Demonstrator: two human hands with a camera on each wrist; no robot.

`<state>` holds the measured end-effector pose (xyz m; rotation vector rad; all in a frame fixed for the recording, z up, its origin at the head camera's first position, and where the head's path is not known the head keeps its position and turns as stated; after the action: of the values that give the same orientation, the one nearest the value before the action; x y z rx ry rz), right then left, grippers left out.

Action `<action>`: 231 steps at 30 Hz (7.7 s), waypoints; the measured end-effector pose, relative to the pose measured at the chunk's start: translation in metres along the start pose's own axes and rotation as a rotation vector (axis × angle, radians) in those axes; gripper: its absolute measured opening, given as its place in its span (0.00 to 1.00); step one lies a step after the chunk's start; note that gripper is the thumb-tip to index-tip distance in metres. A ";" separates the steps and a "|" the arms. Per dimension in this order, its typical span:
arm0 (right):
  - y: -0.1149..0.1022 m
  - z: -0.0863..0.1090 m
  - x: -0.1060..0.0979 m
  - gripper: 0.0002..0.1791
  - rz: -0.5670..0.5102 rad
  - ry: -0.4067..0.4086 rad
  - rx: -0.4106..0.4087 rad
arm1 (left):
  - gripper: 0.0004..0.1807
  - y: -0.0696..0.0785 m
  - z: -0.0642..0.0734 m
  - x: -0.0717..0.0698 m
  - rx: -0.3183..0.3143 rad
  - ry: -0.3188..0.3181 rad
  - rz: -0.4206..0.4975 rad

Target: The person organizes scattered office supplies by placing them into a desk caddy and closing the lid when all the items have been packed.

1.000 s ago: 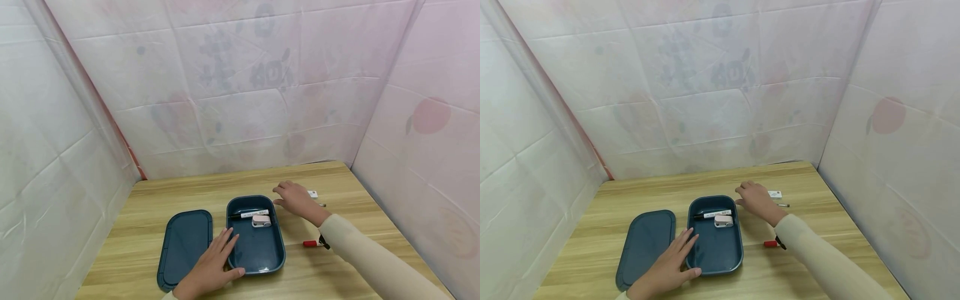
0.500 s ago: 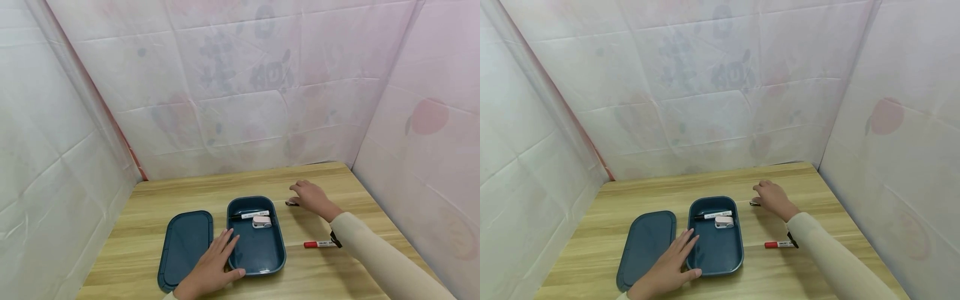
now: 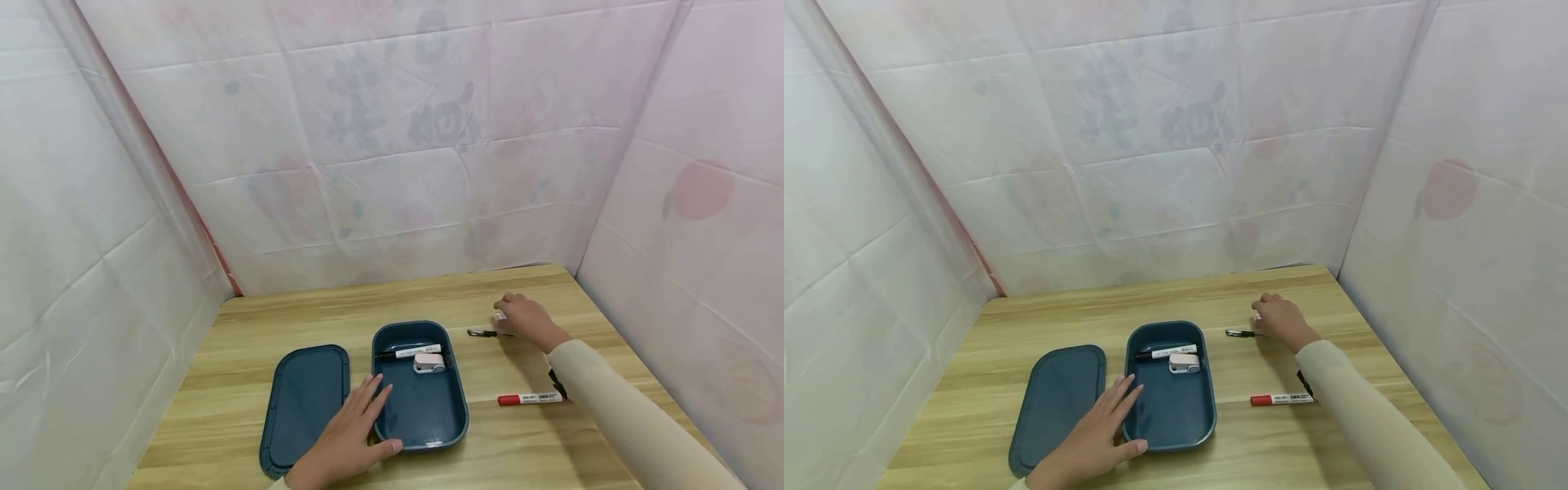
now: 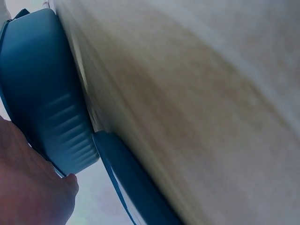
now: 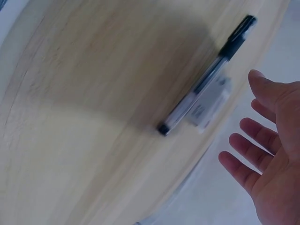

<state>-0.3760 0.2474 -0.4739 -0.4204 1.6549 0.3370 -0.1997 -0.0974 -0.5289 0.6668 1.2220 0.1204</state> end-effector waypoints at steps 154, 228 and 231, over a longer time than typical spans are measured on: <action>-0.229 -0.029 0.014 0.18 0.210 0.104 -0.448 | 0.47 0.005 -0.002 0.001 0.036 0.020 0.004; -0.207 -0.014 -0.011 0.16 0.101 0.224 -0.396 | 0.46 0.005 -0.003 0.002 0.039 0.018 0.014; -0.196 -0.006 -0.021 0.16 0.077 0.256 -0.390 | 0.47 0.007 -0.004 0.003 0.038 0.012 0.009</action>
<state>-0.2892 0.0724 -0.4476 -0.7154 1.8605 0.6926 -0.2011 -0.0891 -0.5283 0.7059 1.2357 0.1093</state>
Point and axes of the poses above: each hand's wrist, its own z-axis away from the middle knuckle, its own x-axis out of the palm, y = z × x, the point moved 8 cm from there along -z, towards the middle knuckle, and after that the axes turned 5 degrees about -x, right-handed, at the moved point
